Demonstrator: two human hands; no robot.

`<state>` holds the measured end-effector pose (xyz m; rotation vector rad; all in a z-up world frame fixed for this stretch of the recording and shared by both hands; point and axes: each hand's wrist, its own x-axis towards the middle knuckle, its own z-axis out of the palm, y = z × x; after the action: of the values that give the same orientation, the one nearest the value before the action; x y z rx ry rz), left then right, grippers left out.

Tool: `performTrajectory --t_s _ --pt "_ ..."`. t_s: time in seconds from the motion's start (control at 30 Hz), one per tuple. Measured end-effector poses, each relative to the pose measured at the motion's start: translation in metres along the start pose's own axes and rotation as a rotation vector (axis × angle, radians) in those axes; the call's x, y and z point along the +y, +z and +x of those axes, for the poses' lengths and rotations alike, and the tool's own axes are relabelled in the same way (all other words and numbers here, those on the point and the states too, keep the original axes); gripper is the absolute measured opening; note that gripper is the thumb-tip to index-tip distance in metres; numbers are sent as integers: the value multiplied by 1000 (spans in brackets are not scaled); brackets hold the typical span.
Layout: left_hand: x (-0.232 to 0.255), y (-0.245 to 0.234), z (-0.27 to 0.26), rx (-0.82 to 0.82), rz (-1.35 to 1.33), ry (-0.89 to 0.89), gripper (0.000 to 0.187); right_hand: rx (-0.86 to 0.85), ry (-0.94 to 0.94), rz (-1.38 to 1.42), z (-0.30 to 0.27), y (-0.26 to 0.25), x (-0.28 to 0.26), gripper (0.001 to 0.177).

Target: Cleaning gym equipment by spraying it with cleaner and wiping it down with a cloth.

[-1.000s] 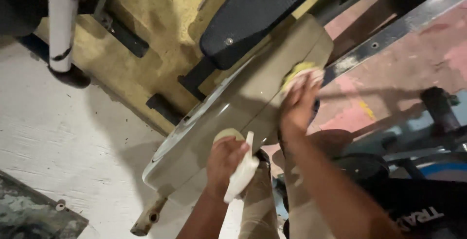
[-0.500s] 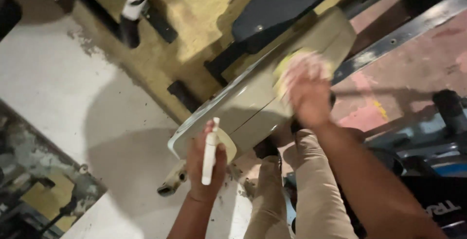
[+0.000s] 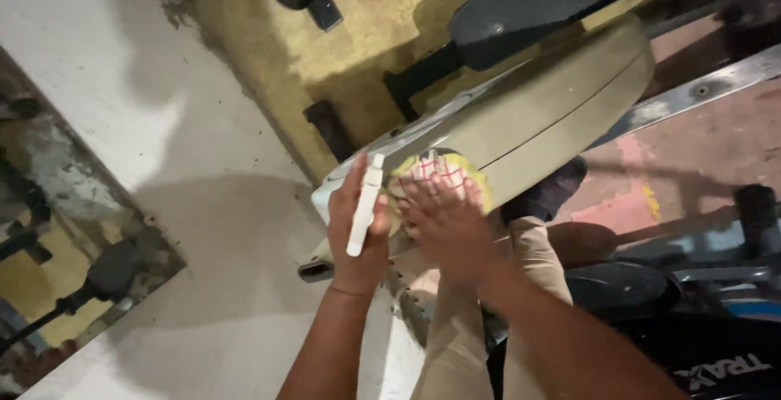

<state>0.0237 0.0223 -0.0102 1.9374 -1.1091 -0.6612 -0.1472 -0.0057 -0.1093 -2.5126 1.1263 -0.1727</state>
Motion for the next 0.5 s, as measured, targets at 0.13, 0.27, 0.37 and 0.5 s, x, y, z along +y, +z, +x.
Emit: performTrajectory --t_s 0.13,0.27,0.37,0.5 --pt "-10 -12 -6 -55 170 -84 55 -105 -50 -16 -2 1 60 49" --pt "-16 -20 1 -80 134 14 58 44 218 -99 15 6 147 47" --pt "-16 -29 8 -184 135 98 66 280 170 154 24 17 202 40" --pt "-3 -36 26 -307 124 202 74 274 695 1050 1 40 245 35"
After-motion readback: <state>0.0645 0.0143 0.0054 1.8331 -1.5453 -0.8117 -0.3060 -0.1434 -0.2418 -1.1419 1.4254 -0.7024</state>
